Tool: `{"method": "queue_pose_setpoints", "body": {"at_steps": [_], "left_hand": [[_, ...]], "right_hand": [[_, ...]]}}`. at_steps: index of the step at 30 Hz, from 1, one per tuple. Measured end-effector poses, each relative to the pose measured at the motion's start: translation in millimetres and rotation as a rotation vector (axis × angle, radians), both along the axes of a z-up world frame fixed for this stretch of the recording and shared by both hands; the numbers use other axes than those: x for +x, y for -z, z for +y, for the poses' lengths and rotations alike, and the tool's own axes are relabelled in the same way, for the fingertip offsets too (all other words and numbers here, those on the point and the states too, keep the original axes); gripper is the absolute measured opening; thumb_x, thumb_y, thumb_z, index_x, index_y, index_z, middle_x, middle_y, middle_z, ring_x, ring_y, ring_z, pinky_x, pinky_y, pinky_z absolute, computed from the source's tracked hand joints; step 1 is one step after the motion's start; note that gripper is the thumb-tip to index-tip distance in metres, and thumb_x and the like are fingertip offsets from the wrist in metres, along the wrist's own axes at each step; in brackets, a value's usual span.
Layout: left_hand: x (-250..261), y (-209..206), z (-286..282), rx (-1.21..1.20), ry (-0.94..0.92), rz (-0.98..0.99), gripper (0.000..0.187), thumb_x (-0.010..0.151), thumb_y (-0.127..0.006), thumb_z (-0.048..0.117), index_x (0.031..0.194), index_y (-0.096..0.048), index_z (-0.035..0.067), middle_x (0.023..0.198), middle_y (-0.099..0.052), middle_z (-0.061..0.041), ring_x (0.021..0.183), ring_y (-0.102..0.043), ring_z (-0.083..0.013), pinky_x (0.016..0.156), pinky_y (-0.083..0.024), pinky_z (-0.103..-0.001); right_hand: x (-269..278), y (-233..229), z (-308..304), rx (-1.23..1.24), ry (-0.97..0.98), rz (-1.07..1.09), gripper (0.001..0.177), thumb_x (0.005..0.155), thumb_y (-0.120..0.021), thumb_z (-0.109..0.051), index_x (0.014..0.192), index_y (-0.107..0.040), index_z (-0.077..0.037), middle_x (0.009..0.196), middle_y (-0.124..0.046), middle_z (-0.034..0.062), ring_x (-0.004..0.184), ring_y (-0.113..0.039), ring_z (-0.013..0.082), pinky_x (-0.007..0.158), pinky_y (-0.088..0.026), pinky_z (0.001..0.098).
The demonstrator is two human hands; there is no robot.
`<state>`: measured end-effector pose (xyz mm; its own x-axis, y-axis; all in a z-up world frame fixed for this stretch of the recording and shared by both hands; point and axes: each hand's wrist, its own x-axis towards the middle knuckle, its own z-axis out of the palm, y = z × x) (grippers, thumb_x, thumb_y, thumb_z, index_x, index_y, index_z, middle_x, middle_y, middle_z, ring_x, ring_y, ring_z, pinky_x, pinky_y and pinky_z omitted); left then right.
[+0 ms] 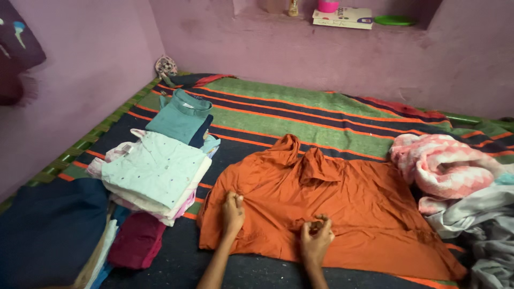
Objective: The person folds an orange shirt by hand on a bed, smoothing the fabric and folding the sleeves and body into a rectangle.
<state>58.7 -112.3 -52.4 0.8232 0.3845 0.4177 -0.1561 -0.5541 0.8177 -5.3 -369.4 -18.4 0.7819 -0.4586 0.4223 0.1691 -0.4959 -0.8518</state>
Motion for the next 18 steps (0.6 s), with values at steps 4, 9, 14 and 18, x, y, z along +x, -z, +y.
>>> {"method": "queue_pose_setpoints", "body": {"at_steps": [4, 9, 14, 18], "left_hand": [[12, 8, -1, -0.006, 0.002, -0.013, 0.012, 0.099, -0.056, 0.011, 0.096, -0.053, 0.0, 0.083, -0.067, -0.021, 0.081, -0.067, -0.0423, 0.065, -0.051, -0.046], [16, -28, -14, 0.207, -0.016, 0.395, 0.024, 0.102, -0.055, 0.031, 0.1, -0.069, 0.011, 0.086, -0.076, -0.01, 0.076, -0.071, -0.0295, 0.063, -0.049, -0.039], [9, -90, -38, 0.527, -0.016, 0.264, 0.035, 0.078, -0.08, 0.045, 0.085, -0.076, 0.011, 0.085, -0.076, -0.009, 0.081, -0.069, -0.0292, 0.072, -0.052, -0.045], [11, -93, -41, 0.378, 0.116, 0.505, 0.025, 0.092, -0.07, 0.037, 0.089, -0.077, 0.014, 0.08, -0.076, -0.006, 0.076, -0.073, -0.0219, 0.078, -0.057, -0.038]], "right_hand": [[1, -4, -1, -0.011, -0.015, 0.183, 0.044, 0.083, -0.074, -0.012, 0.122, -0.053, -0.008, 0.077, -0.075, 0.0084, 0.073, -0.068, 0.022, 0.104, -0.035, 0.0422], [3, -4, -2, -0.213, -0.06, 0.067, 0.041, 0.085, -0.075, -0.016, 0.121, -0.057, -0.009, 0.091, -0.076, 0.006, 0.089, -0.068, 0.0233, 0.103, -0.029, 0.0437], [6, -10, -1, 0.004, -0.123, 0.122, 0.038, 0.084, -0.076, -0.014, 0.117, -0.058, -0.008, 0.085, -0.078, 0.0071, 0.077, -0.072, 0.0196, 0.09, -0.043, 0.0406], [4, -14, -5, 0.2, -0.154, -0.049, 0.035, 0.086, -0.075, -0.006, 0.118, -0.058, -0.003, 0.083, -0.074, 0.0122, 0.075, -0.071, 0.0187, 0.071, -0.056, 0.0312]]}}
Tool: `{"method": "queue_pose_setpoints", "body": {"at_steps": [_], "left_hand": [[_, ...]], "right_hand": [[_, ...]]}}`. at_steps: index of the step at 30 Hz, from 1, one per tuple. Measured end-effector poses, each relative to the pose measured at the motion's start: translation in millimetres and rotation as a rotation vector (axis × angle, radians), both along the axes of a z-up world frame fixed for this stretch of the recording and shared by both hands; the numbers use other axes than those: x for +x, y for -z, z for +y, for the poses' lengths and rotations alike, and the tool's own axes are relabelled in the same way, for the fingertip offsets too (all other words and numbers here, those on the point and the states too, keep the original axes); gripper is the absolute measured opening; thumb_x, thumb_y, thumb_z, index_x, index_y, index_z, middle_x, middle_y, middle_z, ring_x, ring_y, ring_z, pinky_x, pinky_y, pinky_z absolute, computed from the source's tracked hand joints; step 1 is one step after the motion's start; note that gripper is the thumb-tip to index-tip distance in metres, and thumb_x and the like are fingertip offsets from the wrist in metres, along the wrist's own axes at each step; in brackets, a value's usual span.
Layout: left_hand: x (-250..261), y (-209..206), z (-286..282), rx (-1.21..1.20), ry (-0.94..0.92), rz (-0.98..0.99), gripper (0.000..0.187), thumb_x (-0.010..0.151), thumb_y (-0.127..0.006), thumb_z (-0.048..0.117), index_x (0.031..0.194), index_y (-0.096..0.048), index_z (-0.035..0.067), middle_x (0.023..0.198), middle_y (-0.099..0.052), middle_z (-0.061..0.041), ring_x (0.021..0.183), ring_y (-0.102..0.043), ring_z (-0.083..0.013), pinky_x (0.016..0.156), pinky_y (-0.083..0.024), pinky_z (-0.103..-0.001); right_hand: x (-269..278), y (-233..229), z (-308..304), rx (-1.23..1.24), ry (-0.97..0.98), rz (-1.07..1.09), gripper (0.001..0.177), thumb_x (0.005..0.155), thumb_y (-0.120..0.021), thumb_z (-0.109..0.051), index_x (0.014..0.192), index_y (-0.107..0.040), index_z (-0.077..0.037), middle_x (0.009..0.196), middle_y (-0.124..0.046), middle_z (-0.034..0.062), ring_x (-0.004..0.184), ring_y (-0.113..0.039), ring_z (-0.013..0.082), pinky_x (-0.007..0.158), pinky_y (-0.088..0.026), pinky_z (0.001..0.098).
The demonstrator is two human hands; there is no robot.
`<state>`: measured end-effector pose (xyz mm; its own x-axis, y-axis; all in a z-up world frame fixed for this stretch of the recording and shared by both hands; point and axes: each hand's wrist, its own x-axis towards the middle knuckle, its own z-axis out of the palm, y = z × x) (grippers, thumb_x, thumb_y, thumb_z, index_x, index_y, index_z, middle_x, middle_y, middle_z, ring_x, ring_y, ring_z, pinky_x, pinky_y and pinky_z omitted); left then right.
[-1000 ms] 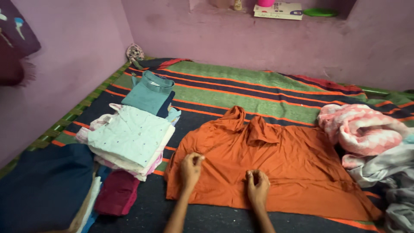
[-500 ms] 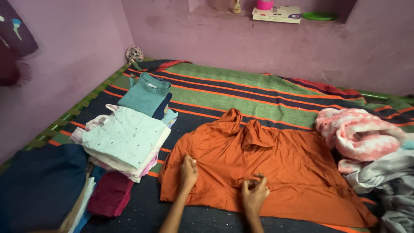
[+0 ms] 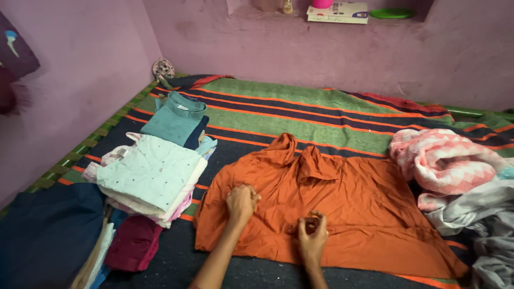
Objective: The person folds an orange shirt by hand on a bed, smoothing the fabric and folding the sleeves and body into a rectangle.
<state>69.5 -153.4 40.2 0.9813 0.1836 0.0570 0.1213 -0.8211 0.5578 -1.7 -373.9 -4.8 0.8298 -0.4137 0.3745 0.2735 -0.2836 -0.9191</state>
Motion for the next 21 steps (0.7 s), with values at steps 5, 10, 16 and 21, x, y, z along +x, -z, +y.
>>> {"method": "queue_pose_setpoints", "body": {"at_steps": [5, 10, 16, 21], "left_hand": [[16, 26, 23, -0.244, -0.107, -0.412, 0.028, 0.092, -0.071, 0.035, 0.087, -0.067, 0.008, 0.079, -0.066, -0.012, 0.074, -0.062, -0.0273, 0.067, -0.049, -0.039], [27, 69, 29, -0.835, -0.202, -0.209, 0.041, 0.096, -0.064, 0.045, 0.092, -0.063, 0.004, 0.077, -0.058, -0.008, 0.069, -0.054, -0.0191, 0.064, -0.048, -0.036], [25, 83, 45, -0.475, -0.037, -0.369, 0.052, 0.103, -0.054, 0.052, 0.096, -0.056, 0.001, 0.065, -0.05, -0.006, 0.057, -0.051, -0.0201, 0.057, -0.043, -0.037], [18, 74, 41, -0.728, 0.019, -0.368, 0.045, 0.095, -0.062, 0.052, 0.092, -0.063, 0.006, 0.065, -0.059, 0.0, 0.056, -0.053, -0.0118, 0.053, -0.043, -0.032]], "right_hand": [[-16, -24, -6, -0.015, 0.094, 0.09, 0.038, 0.084, -0.072, -0.004, 0.119, -0.057, -0.001, 0.083, -0.071, 0.0113, 0.072, -0.069, 0.0201, 0.069, -0.055, 0.0328], [-27, -14, -8, 0.007, 0.065, 0.15, 0.04, 0.085, -0.072, -0.004, 0.121, -0.057, 0.0, 0.081, -0.07, 0.0115, 0.072, -0.069, 0.0196, 0.068, -0.055, 0.0332], [-8, 14, -35, 0.221, -0.167, 0.13, 0.03, 0.089, -0.069, -0.006, 0.118, -0.065, 0.001, 0.096, -0.072, 0.0147, 0.084, -0.068, 0.0193, 0.079, -0.056, 0.0332], [-1, -24, -24, -0.28, -0.049, 0.698, 0.052, 0.109, -0.06, -0.042, 0.091, -0.077, 0.003, 0.077, -0.074, 0.0188, 0.069, -0.069, 0.0223, 0.068, -0.052, 0.034]]}}
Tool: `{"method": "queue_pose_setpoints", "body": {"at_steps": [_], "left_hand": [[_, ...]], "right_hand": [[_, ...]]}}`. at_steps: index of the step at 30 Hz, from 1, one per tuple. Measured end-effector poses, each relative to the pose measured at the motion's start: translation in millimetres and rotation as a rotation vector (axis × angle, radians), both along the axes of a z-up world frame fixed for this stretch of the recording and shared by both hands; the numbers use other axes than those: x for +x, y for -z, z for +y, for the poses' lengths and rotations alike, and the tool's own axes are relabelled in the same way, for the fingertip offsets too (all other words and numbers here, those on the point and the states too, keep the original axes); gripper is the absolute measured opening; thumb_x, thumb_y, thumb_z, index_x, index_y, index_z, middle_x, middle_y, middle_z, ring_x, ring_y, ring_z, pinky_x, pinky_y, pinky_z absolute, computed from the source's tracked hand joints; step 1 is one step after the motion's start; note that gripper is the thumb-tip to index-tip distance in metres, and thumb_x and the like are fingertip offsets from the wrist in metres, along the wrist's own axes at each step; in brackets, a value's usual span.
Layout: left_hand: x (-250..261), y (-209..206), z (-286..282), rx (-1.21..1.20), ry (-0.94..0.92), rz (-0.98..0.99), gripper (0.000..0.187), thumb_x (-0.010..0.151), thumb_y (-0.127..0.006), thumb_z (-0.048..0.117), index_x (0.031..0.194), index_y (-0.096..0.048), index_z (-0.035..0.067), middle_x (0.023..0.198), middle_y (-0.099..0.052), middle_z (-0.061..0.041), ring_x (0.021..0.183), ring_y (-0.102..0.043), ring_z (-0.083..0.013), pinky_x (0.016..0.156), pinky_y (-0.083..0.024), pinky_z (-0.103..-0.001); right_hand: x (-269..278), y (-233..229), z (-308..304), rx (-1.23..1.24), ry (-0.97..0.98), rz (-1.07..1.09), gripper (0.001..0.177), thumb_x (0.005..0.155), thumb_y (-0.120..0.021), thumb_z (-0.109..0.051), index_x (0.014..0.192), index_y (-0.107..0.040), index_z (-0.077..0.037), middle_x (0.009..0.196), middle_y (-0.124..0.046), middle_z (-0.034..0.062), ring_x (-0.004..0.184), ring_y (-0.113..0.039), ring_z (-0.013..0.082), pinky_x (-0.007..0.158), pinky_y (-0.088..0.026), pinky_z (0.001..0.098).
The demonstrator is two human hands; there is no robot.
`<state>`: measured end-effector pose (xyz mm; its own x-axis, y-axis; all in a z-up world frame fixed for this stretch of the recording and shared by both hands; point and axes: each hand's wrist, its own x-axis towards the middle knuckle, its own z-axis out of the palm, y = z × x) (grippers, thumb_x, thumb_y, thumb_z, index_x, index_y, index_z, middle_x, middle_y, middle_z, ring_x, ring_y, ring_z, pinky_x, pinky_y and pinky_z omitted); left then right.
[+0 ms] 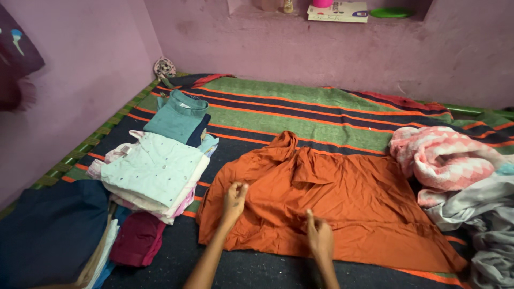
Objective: The person folds an orange shirt by hand on a bed, smoothing the fabric and folding the sleeves and body into a rectangle.
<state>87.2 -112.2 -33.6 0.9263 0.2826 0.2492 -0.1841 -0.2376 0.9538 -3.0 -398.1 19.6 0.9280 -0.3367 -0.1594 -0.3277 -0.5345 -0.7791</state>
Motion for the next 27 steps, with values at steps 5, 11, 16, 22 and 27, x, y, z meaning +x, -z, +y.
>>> {"method": "queue_pose_setpoints", "body": {"at_steps": [5, 11, 16, 22, 27], "left_hand": [[-17, -32, -6, 0.289, 0.014, 0.073, 0.051, 0.084, -0.084, 0.045, 0.08, -0.062, -0.001, 0.068, -0.055, -0.004, 0.06, -0.052, -0.0126, 0.056, -0.043, -0.032], [-23, -27, -17, -0.048, 0.01, 0.046, 0.04, 0.091, -0.079, 0.035, 0.076, -0.056, 0.005, 0.065, -0.048, 0.003, 0.06, -0.044, -0.0111, 0.058, -0.039, -0.032], [-23, -9, -12, -0.344, 0.163, 0.125, 0.021, 0.088, -0.075, 0.025, 0.084, -0.068, 0.005, 0.075, -0.058, 0.005, 0.072, -0.052, -0.0074, 0.067, -0.042, -0.027], [-39, -26, -16, -0.17, 0.225, 0.214, 0.028, 0.086, -0.08, 0.032, 0.091, -0.075, 0.005, 0.078, -0.071, 0.005, 0.071, -0.063, -0.0062, 0.065, -0.049, -0.025], [-37, -14, -15, -0.023, -0.008, 0.116, 0.034, 0.097, -0.068, 0.032, 0.093, -0.073, -0.002, 0.064, -0.061, 0.002, 0.06, -0.05, -0.0082, 0.056, -0.043, -0.029]], "right_hand": [[9, 18, -3, 0.275, -0.036, -0.228, 0.034, 0.09, -0.075, -0.032, 0.081, -0.078, 0.001, 0.064, -0.071, 0.0063, 0.06, -0.062, 0.0132, 0.057, -0.049, 0.0302], [-6, 68, -24, 0.609, 0.01, -0.213, 0.029, 0.09, -0.078, -0.021, 0.074, -0.07, 0.002, 0.061, -0.057, 0.0009, 0.052, -0.047, 0.012, 0.046, -0.037, 0.0308], [-8, 68, -20, 0.68, -0.044, -0.222, 0.011, 0.084, -0.075, -0.01, 0.08, -0.072, 0.0, 0.066, -0.069, 0.0042, 0.049, -0.06, 0.0148, 0.045, -0.05, 0.0309], [-5, 67, -23, 0.939, -0.135, -0.251, 0.042, 0.077, -0.063, 0.009, 0.114, -0.059, -0.012, 0.08, -0.071, 0.0065, 0.054, -0.068, 0.0205, 0.046, -0.052, 0.031], [-21, 32, -30, 0.755, -0.313, -0.027, 0.064, 0.078, -0.057, 0.011, 0.139, -0.057, -0.01, 0.126, -0.065, -0.0002, 0.076, -0.058, 0.0051, 0.063, -0.047, 0.0211]]}}
